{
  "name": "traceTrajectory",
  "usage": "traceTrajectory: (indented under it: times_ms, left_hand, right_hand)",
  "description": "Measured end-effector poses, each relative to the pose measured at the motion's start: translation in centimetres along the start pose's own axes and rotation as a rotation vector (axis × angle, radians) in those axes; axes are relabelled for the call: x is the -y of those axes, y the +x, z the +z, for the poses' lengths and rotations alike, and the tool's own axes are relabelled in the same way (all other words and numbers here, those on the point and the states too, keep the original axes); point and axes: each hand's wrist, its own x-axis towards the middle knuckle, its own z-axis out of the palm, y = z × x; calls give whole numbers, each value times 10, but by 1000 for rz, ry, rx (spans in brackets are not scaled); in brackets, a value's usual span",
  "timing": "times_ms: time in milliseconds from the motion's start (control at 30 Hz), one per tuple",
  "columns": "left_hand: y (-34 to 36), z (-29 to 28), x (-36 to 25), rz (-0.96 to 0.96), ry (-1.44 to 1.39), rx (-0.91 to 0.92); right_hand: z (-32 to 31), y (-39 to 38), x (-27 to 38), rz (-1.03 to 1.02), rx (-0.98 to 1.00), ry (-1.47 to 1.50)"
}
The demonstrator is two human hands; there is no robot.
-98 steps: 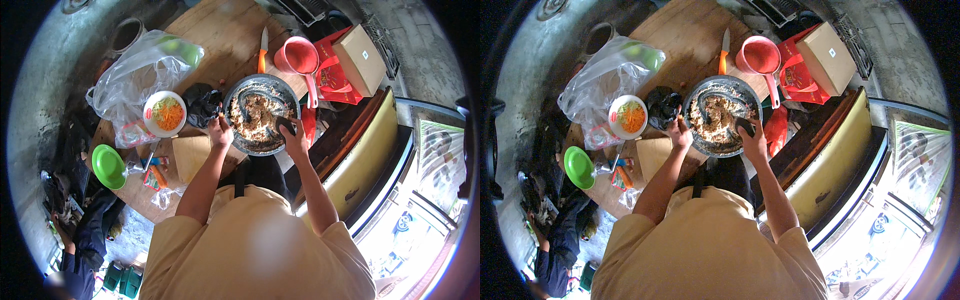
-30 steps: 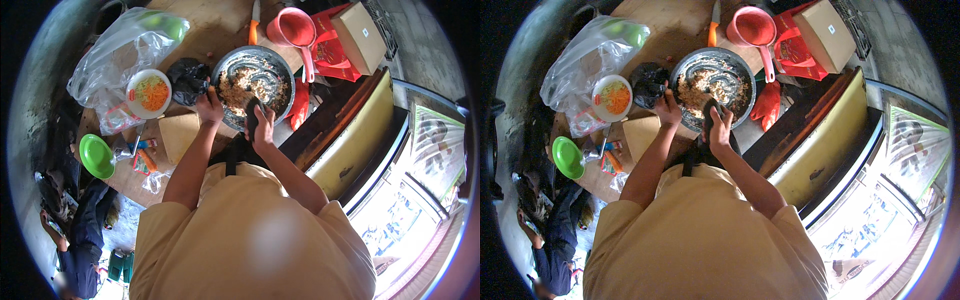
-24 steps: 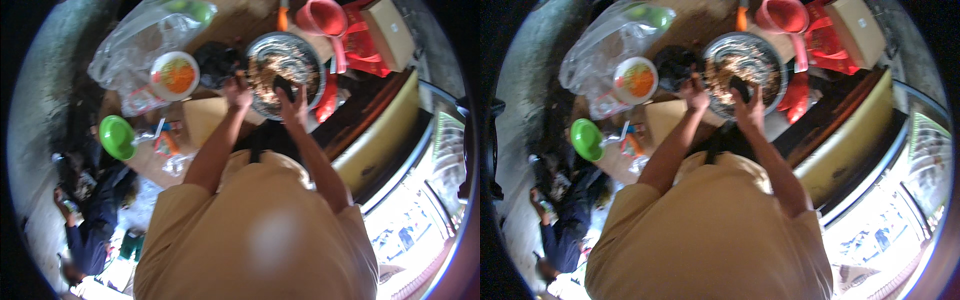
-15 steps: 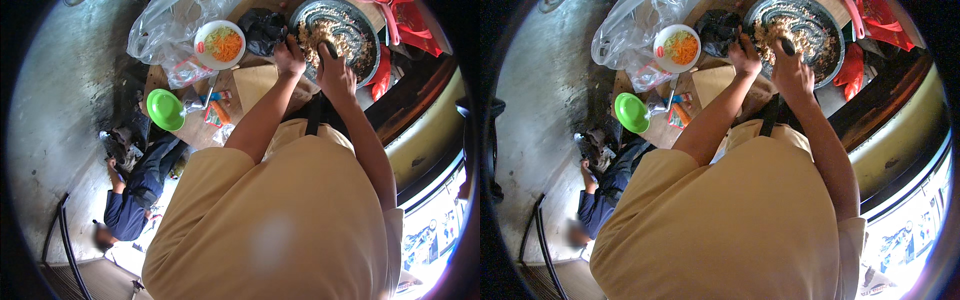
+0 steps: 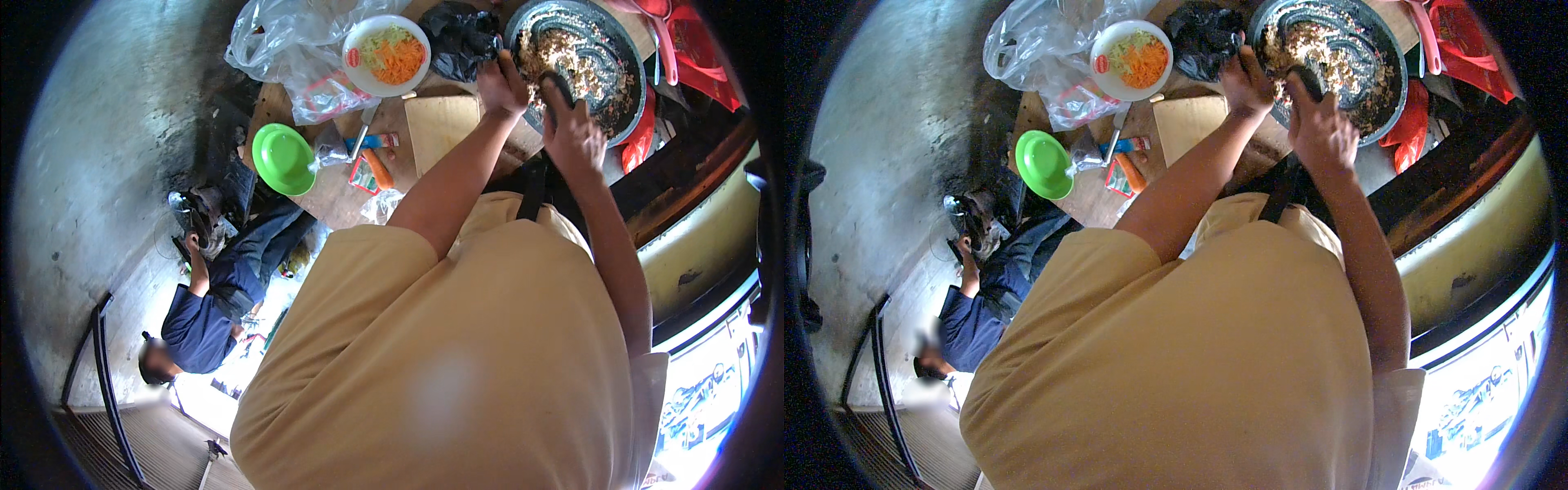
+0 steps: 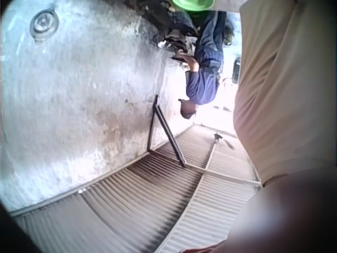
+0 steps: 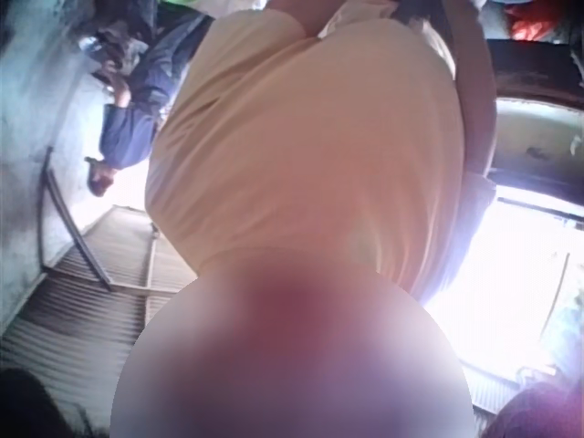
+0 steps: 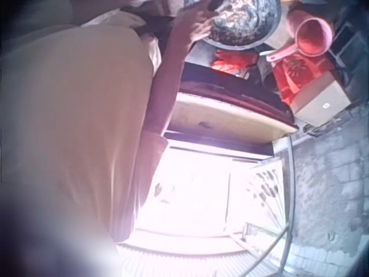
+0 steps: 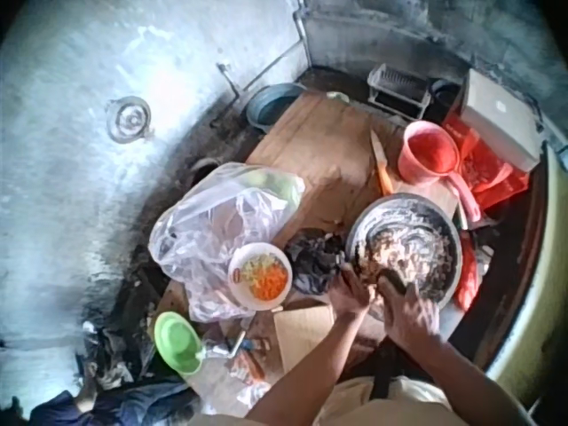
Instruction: The person uses a pestle and mortar to grind a mixture of ingredients on a wooden table. They repeatedly press and rotate the pestle, occasionally scrape the sides with a spoon, and add liquid from a pink jug. The mixture becomes more homogenous over time.
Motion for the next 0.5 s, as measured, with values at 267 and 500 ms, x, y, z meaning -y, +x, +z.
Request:
traceTrajectory:
  times_ms: [267, 500]
  left_hand:
    - [-4, 15, 17, 90, 34, -148]
    - [-9, 11, 16, -122, 91, 19]
  right_hand:
    - [-2, 24, -38, 217, 58, 343]
    - [-21, 41, -43, 398, -28, 550]
